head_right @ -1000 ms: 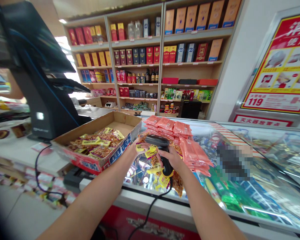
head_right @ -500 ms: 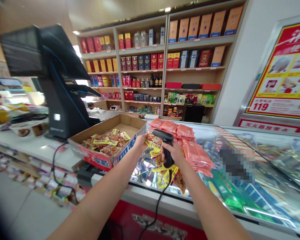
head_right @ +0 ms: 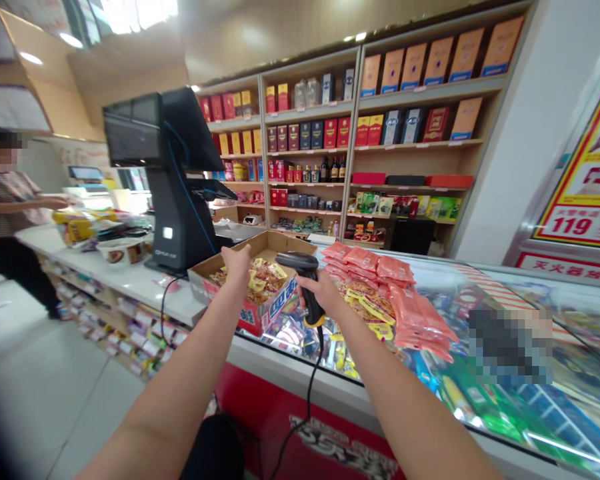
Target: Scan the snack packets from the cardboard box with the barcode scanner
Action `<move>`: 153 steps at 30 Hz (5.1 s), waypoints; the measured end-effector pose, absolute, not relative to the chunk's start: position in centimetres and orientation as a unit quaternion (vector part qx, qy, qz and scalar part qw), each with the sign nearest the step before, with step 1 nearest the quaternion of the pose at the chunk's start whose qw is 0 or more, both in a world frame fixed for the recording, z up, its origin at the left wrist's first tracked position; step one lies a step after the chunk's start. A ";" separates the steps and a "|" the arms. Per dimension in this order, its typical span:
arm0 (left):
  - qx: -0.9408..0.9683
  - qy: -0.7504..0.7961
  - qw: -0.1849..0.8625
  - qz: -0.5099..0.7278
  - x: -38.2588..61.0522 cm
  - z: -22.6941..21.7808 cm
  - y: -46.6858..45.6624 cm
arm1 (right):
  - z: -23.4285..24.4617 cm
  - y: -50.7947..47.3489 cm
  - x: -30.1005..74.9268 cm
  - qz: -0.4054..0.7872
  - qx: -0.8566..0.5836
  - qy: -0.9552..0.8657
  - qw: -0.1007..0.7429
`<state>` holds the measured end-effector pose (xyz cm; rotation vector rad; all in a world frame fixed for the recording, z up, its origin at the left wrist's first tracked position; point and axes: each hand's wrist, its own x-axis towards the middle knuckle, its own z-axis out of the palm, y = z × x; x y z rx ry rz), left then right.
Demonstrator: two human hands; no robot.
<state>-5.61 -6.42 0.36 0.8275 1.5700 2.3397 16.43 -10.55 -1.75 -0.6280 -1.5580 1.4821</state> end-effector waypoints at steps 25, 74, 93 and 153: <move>0.880 0.408 0.095 0.223 17.9 -11.7 -9.9 | -4.5 -12.2 33.1 0.541 -0.373 -0.540 0.526; 0.532 0.500 0.223 0.646 7.1 -9.5 -1.0 | -8.0 -8.8 27.1 0.600 -0.322 -0.531 0.504; 0.522 0.529 0.194 0.640 7.8 -8.8 -2.4 | -8.3 -8.7 26.4 0.601 -0.343 -0.525 0.495; 0.423 0.391 0.489 0.655 10.2 -12.1 -1.3 | -8.0 -8.6 27.4 0.573 -0.328 -0.532 0.530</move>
